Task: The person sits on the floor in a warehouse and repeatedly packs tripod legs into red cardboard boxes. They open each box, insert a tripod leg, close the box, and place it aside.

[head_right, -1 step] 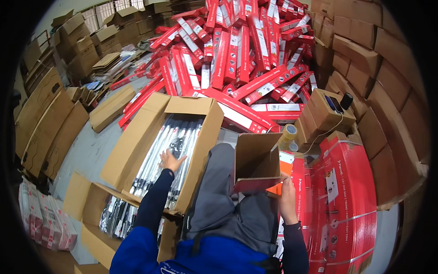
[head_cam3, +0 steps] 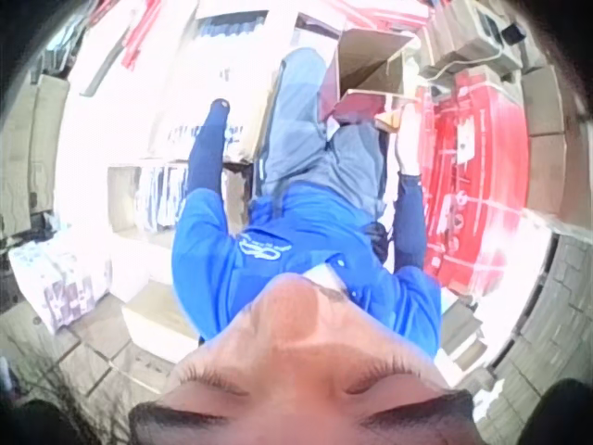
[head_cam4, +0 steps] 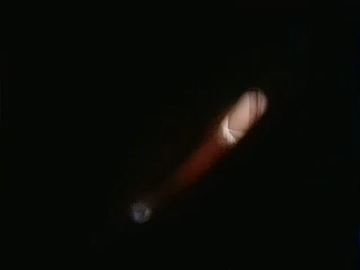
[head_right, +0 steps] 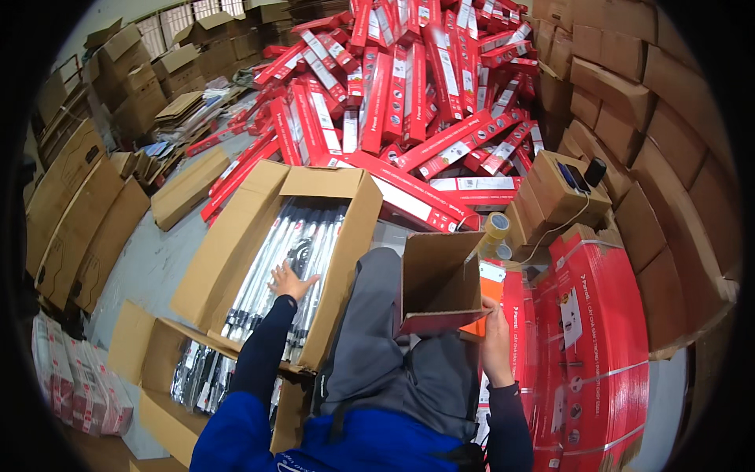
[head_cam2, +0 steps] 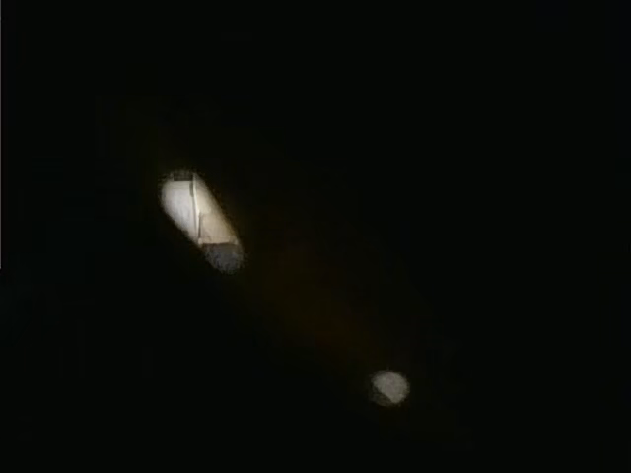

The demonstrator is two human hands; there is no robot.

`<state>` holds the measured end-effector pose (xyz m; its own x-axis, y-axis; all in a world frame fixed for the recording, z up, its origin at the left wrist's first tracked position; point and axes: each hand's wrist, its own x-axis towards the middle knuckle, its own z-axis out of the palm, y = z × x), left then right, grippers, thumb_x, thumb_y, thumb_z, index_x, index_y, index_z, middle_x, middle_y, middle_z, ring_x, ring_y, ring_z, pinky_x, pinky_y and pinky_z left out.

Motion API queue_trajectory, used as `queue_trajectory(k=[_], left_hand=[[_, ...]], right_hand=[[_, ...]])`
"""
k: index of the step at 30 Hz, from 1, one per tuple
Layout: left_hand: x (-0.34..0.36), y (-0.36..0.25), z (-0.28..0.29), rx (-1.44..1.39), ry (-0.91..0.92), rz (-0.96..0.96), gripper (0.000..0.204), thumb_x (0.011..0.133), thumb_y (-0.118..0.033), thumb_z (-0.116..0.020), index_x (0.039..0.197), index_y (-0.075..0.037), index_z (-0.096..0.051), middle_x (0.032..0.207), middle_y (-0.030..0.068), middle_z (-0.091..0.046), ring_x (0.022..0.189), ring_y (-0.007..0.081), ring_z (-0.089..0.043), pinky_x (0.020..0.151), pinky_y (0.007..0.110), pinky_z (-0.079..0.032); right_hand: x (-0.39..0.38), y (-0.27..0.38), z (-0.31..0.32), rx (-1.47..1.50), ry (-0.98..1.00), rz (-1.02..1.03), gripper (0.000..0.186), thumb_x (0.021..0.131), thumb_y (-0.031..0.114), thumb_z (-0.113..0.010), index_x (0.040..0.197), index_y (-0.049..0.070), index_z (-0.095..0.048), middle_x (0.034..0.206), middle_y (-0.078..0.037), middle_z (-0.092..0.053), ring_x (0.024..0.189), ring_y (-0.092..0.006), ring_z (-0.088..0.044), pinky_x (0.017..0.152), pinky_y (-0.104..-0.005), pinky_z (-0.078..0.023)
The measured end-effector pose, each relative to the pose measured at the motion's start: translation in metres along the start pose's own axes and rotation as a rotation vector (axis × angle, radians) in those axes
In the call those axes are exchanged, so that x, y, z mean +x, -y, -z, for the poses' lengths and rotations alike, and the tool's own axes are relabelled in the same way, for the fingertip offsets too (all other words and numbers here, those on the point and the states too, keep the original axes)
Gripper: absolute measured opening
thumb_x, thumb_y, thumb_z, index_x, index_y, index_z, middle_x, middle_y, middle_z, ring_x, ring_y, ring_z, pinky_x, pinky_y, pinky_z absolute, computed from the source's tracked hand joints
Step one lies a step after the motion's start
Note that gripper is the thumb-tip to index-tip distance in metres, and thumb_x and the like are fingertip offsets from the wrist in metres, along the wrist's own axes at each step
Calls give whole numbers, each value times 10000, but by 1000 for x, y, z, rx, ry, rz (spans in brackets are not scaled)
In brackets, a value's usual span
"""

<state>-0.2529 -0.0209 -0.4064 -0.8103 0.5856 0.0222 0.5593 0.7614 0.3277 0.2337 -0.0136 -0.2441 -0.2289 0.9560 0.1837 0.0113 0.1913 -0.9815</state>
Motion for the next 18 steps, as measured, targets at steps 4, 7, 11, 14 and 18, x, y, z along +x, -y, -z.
queue_trajectory(k=[4, 7, 11, 14, 18], left_hand=[[43, 41, -26, -194, -35, -32, 707, 801, -587, -770, 1236, -32, -711, 1374, 198, -526, 1362, 361, -439, 1070, 601, -389], [86, 72, -12, -238, 286, -68, 620, 822, -511, -785, 1156, 11, -742, 1048, 237, -735, 1014, 385, -699, 902, 430, -541], [103, 82, -3, -415, 123, -118, 571, 884, -449, -724, 1171, 44, -717, 1086, 303, -715, 1036, 417, -699, 940, 414, -535], [81, 63, -8, -65, -4, -24, 544, 981, -458, -535, 1254, 3, -629, 1255, 238, -595, 1230, 430, -548, 1008, 578, -451], [67, 39, 0, -31, 64, -56, 1157, 669, -758, -771, 1359, 116, -458, 1321, 315, -588, 1253, 419, -577, 1040, 527, -470]], right_hand=[[2, -1, 6, -28, 13, -59, 528, 1121, 445, -372, 1317, -1, -575, 1215, -74, -638, 1124, -134, -583, 999, -294, -449], [2, 1, 4, 78, -42, -148, 382, 1121, 331, -448, 1310, 24, -575, 1183, -38, -635, 1084, -96, -583, 949, -257, -466], [5, 9, -6, 75, -66, -76, 266, 1104, 239, -499, 1264, 39, -574, 1103, -5, -630, 1008, -67, -576, 889, -239, -477], [4, 16, -13, 125, -68, -114, 267, 1114, 245, -479, 1261, 43, -575, 1069, 1, -632, 964, -59, -578, 852, -236, -484], [4, 13, -15, 9, -126, -86, 281, 1118, 259, -472, 1240, 33, -588, 1065, -8, -642, 944, -58, -578, 827, -232, -483]])
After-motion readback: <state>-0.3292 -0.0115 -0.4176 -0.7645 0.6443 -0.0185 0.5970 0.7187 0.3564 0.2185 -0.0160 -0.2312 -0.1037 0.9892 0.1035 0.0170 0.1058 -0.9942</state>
